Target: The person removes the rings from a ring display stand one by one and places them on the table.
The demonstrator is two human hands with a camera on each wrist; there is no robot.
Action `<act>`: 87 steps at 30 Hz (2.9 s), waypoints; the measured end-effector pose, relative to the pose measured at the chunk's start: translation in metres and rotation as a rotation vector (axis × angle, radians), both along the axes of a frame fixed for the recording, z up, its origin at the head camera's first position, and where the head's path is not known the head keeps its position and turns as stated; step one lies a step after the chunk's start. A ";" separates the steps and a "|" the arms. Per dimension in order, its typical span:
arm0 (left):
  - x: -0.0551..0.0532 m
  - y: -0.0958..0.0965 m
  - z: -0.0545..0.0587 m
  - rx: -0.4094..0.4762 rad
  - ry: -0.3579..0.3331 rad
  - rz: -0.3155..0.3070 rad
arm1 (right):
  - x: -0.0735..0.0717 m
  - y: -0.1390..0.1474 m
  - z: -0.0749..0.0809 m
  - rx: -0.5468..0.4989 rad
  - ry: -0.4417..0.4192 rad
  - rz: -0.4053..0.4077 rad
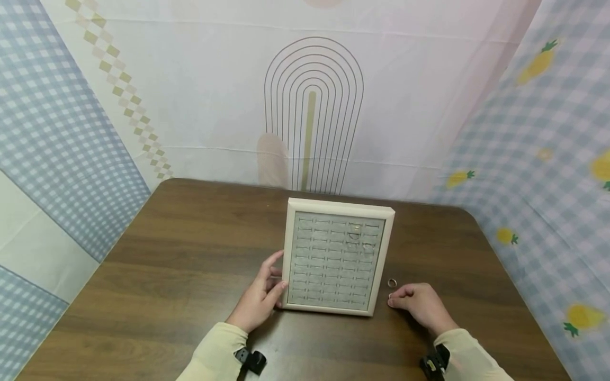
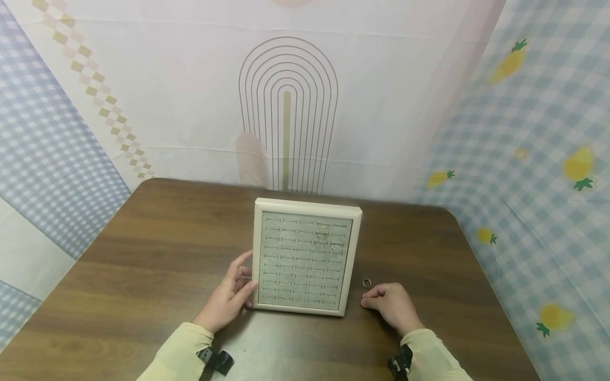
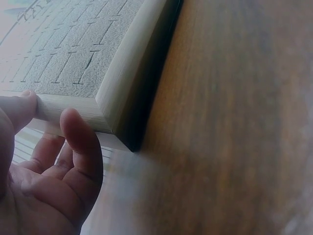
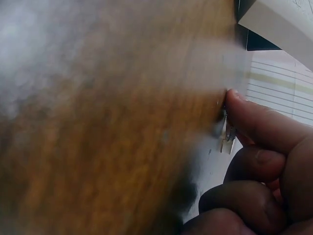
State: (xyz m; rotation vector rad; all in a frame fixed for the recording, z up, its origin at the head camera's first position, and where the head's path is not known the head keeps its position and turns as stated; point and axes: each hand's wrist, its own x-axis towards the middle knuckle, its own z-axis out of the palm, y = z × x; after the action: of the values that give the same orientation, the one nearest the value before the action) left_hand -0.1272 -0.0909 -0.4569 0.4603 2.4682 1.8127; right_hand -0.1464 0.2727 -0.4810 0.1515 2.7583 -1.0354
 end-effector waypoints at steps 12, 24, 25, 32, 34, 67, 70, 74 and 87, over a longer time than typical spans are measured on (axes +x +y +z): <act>0.001 0.000 0.001 -0.021 -0.008 0.006 | 0.000 0.003 0.000 -0.001 -0.004 -0.017; -0.002 0.000 -0.002 0.023 -0.001 0.000 | 0.005 -0.002 0.027 -0.049 0.164 -0.105; -0.002 0.000 -0.002 0.027 0.000 -0.002 | 0.005 -0.004 0.030 -0.062 0.185 -0.112; -0.001 0.000 0.002 0.035 0.005 -0.006 | 0.009 -0.019 0.050 -0.117 0.309 -0.155; -0.001 0.000 0.001 0.037 0.006 -0.005 | 0.010 -0.024 0.056 -0.131 0.349 -0.173; -0.003 -0.001 -0.006 0.020 0.011 -0.015 | -0.012 -0.076 0.084 -0.240 0.481 -0.034; -0.008 -0.002 -0.018 0.021 0.007 -0.009 | -0.012 -0.076 0.083 -0.223 0.487 -0.019; -0.013 -0.004 -0.031 0.018 0.004 -0.006 | -0.010 -0.075 0.081 -0.212 0.498 -0.011; -0.014 -0.006 -0.031 0.015 0.029 -0.016 | 0.005 -0.081 0.091 -0.291 0.536 0.000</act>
State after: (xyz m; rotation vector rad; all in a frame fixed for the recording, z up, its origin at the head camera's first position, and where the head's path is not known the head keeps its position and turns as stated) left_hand -0.1410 -0.0964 -0.4874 0.5092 2.4636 1.8324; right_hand -0.1418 0.1918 -0.3895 -0.1980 2.9985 -1.6675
